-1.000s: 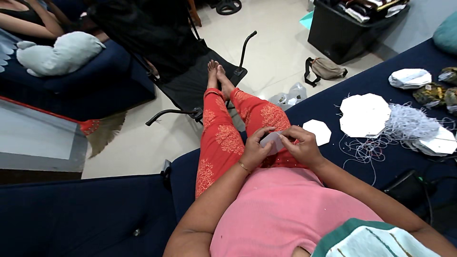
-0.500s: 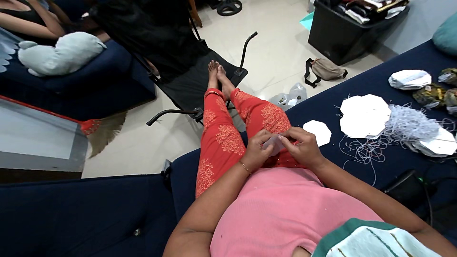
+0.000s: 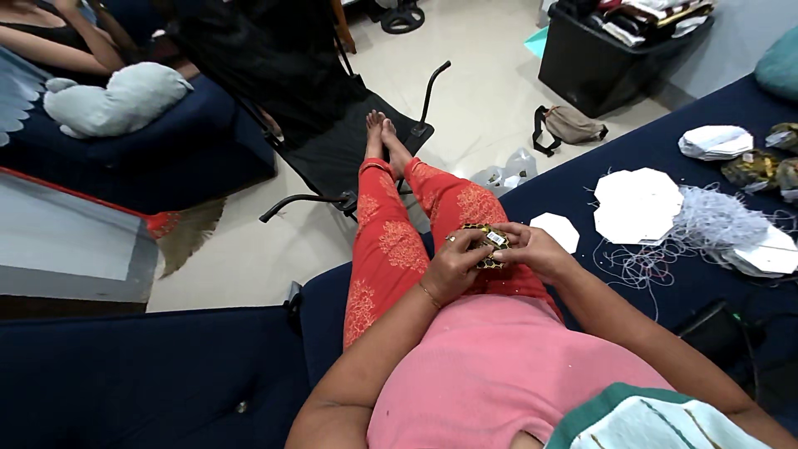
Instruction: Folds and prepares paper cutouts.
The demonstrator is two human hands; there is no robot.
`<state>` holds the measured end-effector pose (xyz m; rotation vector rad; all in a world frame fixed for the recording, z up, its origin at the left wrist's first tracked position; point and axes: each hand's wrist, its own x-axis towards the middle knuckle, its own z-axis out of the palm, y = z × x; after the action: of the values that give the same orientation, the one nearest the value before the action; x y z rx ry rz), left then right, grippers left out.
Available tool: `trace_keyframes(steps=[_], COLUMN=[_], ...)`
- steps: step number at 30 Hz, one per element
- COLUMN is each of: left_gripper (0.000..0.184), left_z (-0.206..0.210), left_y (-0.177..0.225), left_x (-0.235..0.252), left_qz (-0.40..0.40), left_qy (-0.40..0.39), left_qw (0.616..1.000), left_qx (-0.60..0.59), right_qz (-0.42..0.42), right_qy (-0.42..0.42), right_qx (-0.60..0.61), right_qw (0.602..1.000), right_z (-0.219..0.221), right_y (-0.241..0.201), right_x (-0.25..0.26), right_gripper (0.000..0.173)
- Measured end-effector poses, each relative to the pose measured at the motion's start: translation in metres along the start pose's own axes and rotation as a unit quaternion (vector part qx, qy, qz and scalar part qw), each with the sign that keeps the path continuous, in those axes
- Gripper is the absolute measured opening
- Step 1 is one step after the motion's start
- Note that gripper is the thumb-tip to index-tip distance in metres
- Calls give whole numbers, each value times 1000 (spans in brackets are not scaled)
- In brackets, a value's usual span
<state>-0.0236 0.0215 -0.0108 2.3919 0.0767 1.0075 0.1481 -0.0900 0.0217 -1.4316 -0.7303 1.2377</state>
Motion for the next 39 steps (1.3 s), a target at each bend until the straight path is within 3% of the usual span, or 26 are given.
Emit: trace_keyframes(steps=[3, 4, 6, 8, 9, 11, 13, 16, 21, 25, 39], left_gripper=[30, 45, 90, 115, 115, 93, 66, 50, 44, 41, 33], left_z=[1, 0, -5, -7, -7, -6, -3, -4, -2, -1, -1], left_y=[-4, -4, -2, 0, 0, 2, 3, 2, 5, 8, 8], left_x=[0, 0, 2, 4, 4, 6, 6, 7, 5, 7, 7], left_qz=[-29, -59, -139, -213, -245, -297, -325, -329, -272, -234, -209], left_qy=[-13, -28, -67, -84, -85, -77, -42, -10, -23, -32, -38], left_qw=[999, 998, 987, 964, 950, 925, 918, 920, 946, 961, 970], left_qx=[8, -3, -54, -135, -175, -223, -225, -212, -175, -142, -120], right_qz=[-29, -45, -78, -103, -113, -133, -163, -232, -371, -418, -426], right_qy=[67, 92, 134, 160, 169, 184, 202, 242, 226, 214, 207], right_qx=[-11, -17, -20, -16, -16, -27, -60, -139, -248, -294, -316], right_qw=[997, 995, 988, 982, 979, 973, 964, 932, 866, 832, 822], right_z=[-2, -4, -7, -9, -9, -9, -10, -9, -2, 8, 9], right_y=[6, 9, 16, 20, 21, 23, 26, 28, 29, 31, 33], right_x=[3, 5, 7, 8, 8, 8, 7, 5, 2, 3, 5], right_gripper=[37, 29, 16, 9, 8, 7, 8, 11, 16, 16, 17])
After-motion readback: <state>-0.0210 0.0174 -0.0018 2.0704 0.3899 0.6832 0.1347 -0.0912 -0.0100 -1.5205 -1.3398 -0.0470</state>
